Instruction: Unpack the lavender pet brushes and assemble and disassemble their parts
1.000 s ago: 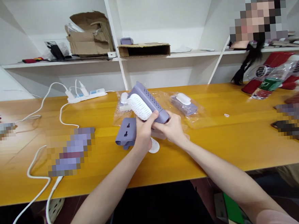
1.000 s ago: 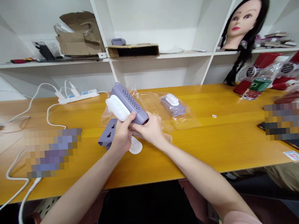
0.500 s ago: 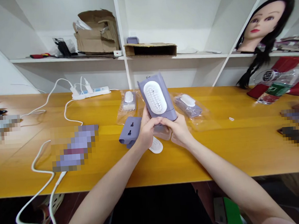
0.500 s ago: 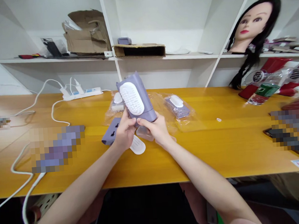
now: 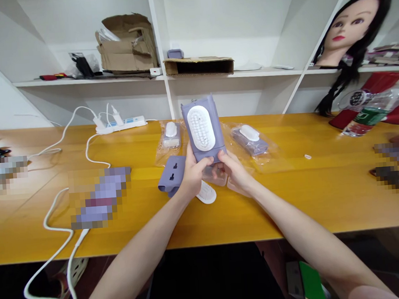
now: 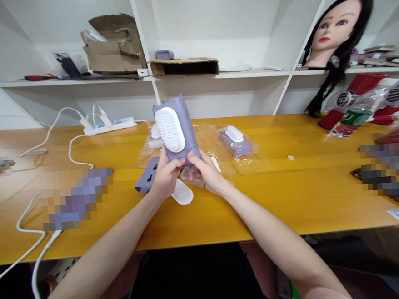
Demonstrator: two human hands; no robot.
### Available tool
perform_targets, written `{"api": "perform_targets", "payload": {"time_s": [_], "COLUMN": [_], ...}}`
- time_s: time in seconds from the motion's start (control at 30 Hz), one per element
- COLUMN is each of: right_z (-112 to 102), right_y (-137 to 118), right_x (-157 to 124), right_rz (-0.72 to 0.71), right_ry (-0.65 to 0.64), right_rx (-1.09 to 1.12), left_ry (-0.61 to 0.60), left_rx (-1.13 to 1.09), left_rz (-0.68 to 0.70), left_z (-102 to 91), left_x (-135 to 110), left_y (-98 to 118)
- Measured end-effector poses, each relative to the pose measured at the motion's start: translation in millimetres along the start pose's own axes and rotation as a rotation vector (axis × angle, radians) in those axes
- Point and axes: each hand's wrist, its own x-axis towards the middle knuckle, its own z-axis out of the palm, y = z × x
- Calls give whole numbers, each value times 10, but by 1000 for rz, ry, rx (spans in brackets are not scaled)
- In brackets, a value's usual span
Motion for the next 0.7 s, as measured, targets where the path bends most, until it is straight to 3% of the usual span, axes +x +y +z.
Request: {"api": "perform_targets", "payload": {"time_s": [0.37, 0.53, 0.7], "right_z": [-61, -81, -21], "right_y": [-22, -59, -56], "right_x": [3, 7, -28], "right_rz": [103, 251, 210], "right_ry": [14, -19, 25], "right_rx": [156, 94, 116], "left_ry": [-44, -40, 2], "left_rx": [-33, -63, -71], "left_rz": [-74, -50, -55], "left_z": [-10, -64, -32], "left_x": [7, 75, 47], "left_y": [59, 58, 43]}}
